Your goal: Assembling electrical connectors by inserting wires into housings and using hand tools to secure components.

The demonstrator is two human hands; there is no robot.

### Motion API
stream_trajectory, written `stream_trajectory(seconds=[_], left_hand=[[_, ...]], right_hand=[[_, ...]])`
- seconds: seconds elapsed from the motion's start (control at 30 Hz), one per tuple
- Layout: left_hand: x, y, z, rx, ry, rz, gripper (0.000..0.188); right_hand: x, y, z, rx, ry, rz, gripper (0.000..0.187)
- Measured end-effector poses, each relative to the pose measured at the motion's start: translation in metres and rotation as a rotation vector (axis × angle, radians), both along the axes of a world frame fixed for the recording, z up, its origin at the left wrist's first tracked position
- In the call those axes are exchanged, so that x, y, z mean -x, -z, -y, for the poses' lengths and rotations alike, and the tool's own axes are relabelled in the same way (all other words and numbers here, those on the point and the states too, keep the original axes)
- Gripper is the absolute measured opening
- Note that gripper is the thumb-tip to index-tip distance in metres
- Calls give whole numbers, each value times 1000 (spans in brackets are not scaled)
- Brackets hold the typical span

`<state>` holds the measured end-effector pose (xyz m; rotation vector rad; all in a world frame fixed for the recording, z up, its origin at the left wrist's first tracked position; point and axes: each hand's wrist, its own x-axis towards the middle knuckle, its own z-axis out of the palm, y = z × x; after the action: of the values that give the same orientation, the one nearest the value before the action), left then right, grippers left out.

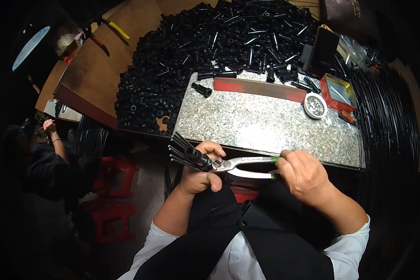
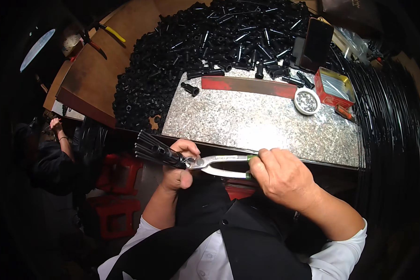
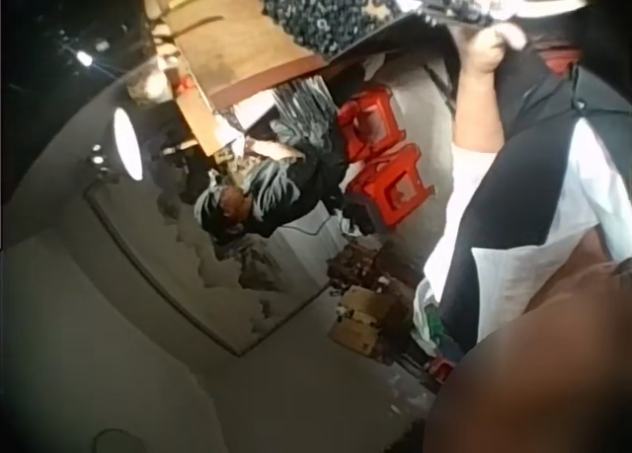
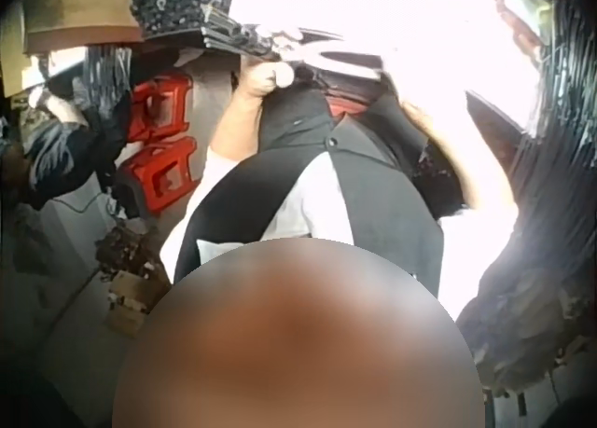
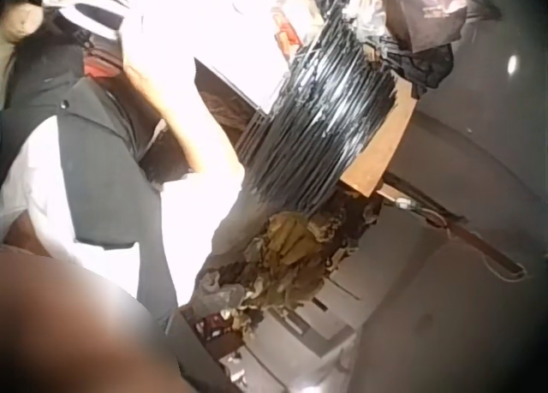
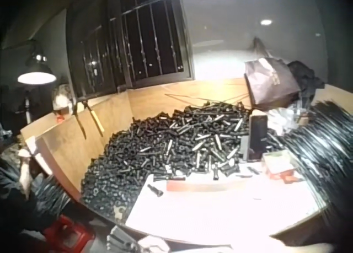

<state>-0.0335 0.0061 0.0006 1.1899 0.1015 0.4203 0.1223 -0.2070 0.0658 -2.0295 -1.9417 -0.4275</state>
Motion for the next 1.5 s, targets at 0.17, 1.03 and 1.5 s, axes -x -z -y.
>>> stream_trajectory(seconds=[0.17, 1.03, 1.5], left_hand=[[-1, 3, -4, -71, 101, -1, 74], [-6, -7, -9, -228, -9, -43, 61], [-13, -10, -9, -202, -56, -77, 63]], right_hand=[[14, 2, 6, 714, 5, -1645, 20], [9, 18, 4, 26, 40, -53, 24], [16, 33, -7, 127, 153, -345, 60]])
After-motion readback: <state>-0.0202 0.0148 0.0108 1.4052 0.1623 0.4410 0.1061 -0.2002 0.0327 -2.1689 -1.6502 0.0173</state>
